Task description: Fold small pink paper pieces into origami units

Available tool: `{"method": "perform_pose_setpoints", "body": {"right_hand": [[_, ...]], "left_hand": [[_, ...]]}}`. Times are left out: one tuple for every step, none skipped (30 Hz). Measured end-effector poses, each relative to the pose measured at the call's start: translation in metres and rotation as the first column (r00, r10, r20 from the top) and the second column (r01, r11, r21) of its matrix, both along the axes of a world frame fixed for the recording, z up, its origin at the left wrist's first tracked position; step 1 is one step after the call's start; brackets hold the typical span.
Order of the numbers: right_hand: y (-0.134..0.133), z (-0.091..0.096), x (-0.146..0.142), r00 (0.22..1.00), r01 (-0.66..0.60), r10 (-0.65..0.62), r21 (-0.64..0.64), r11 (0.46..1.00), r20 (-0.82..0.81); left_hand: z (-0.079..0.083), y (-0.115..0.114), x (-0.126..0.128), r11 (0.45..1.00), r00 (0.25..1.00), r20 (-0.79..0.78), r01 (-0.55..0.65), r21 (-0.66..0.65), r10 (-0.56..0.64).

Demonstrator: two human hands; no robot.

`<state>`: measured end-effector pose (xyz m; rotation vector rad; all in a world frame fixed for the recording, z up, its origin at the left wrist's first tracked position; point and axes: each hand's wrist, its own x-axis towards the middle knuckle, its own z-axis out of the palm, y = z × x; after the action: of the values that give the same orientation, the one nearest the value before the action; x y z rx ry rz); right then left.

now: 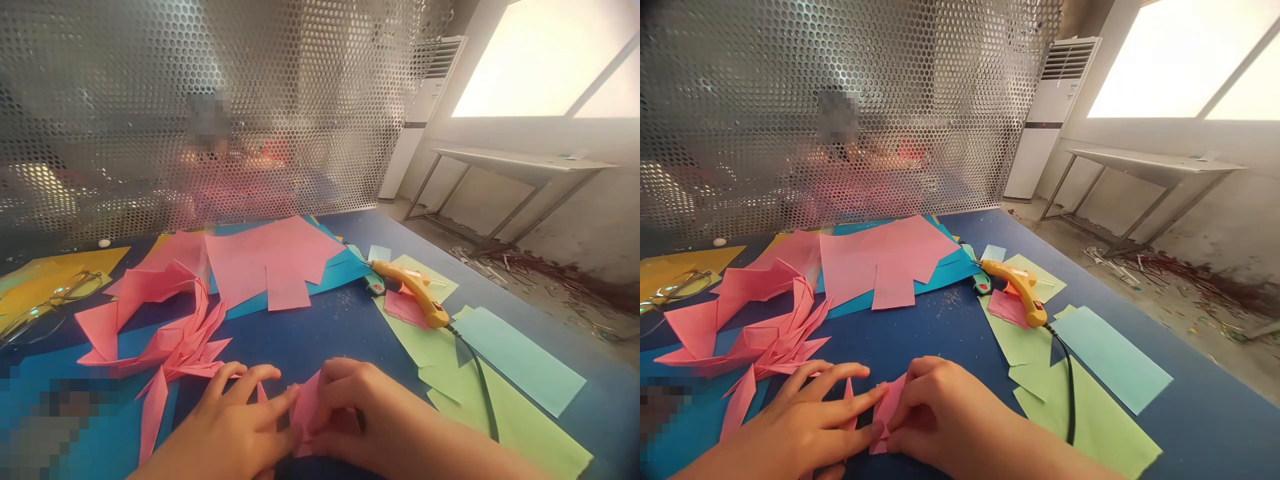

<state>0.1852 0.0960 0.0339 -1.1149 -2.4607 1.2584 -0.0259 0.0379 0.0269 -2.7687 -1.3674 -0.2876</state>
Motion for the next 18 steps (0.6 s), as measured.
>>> {"method": "perform_pose_setpoints", "body": {"right_hand": [[0.000,0.000,0.000,1.000,0.007,-0.007,-0.007,1.000,-0.007],[0.000,-0.001,0.000,1.000,0.019,-0.019,-0.012,1.000,-0.007],[0.000,-0.002,0.000,0.999,0.033,-0.033,-0.013,0.999,0.000],[0.000,-0.002,0.000,0.999,0.045,-0.045,-0.015,0.999,0.010],[0.000,-0.003,0.000,0.998,0.057,-0.057,-0.012,0.998,0.019],[-0.001,-0.004,0.000,0.998,0.062,-0.062,-0.011,0.998,0.025],[-0.001,-0.004,0.000,0.998,0.062,-0.062,-0.012,0.998,0.023],[-0.002,-0.005,0.000,0.998,0.060,-0.060,-0.012,0.998,0.013],[-0.002,-0.006,0.000,0.998,0.059,-0.059,-0.006,0.998,-0.003],[-0.002,-0.007,-0.001,0.998,0.064,-0.064,0.001,0.998,-0.021],[-0.003,-0.008,-0.002,0.997,0.074,-0.073,0.009,0.997,-0.040],[-0.003,-0.010,-0.002,0.994,0.088,-0.087,0.018,0.996,-0.061],[-0.004,-0.012,-0.003,0.992,0.106,-0.104,0.028,0.994,-0.073],[-0.004,-0.015,-0.004,0.990,0.124,-0.121,0.039,0.992,-0.079],[-0.005,-0.018,-0.005,0.987,0.139,-0.135,0.047,0.989,-0.082],[-0.006,-0.020,-0.005,0.986,0.152,-0.147,0.057,0.987,-0.081],[-0.007,-0.023,-0.006,0.984,0.165,-0.160,0.070,0.984,-0.075],[-0.007,-0.024,-0.007,0.982,0.179,-0.174,0.084,0.980,-0.067]], "left_hand": [[-0.003,0.001,0.000,1.000,1.000,0.015,0.016,0.004,-0.016],[-0.006,0.002,0.000,1.000,0.998,0.054,0.030,-0.001,-0.030],[-0.009,0.003,0.000,0.999,0.993,0.109,0.042,-0.013,-0.040],[-0.013,0.004,0.000,0.998,0.984,0.172,0.049,-0.030,-0.043],[-0.016,0.004,0.001,0.997,0.972,0.233,0.052,-0.049,-0.039],[-0.019,0.005,0.001,0.997,0.958,0.284,0.048,-0.068,-0.027],[-0.022,0.005,0.002,0.996,0.947,0.320,0.039,-0.086,-0.010],[-0.024,0.005,0.003,0.995,0.940,0.340,0.022,-0.098,0.013],[-0.026,0.005,0.004,0.994,0.934,0.354,0.000,-0.107,0.038],[-0.028,0.004,0.005,0.993,0.926,0.371,-0.025,-0.115,0.067],[-0.029,0.004,0.006,0.991,0.917,0.387,-0.055,-0.123,0.099],[-0.031,0.003,0.008,0.988,0.907,0.401,-0.083,-0.130,0.129],[-0.032,0.002,0.009,0.984,0.897,0.412,-0.110,-0.137,0.158],[-0.033,0.001,0.011,0.981,0.888,0.422,-0.131,-0.145,0.181],[-0.034,0.000,0.013,0.977,0.881,0.429,-0.149,-0.152,0.201],[-0.034,-0.001,0.015,0.974,0.874,0.434,-0.164,-0.159,0.218],[-0.034,-0.002,0.017,0.970,0.869,0.435,-0.179,-0.165,0.234],[-0.035,-0.002,0.019,0.966,0.866,0.432,-0.196,-0.170,0.251]]}}
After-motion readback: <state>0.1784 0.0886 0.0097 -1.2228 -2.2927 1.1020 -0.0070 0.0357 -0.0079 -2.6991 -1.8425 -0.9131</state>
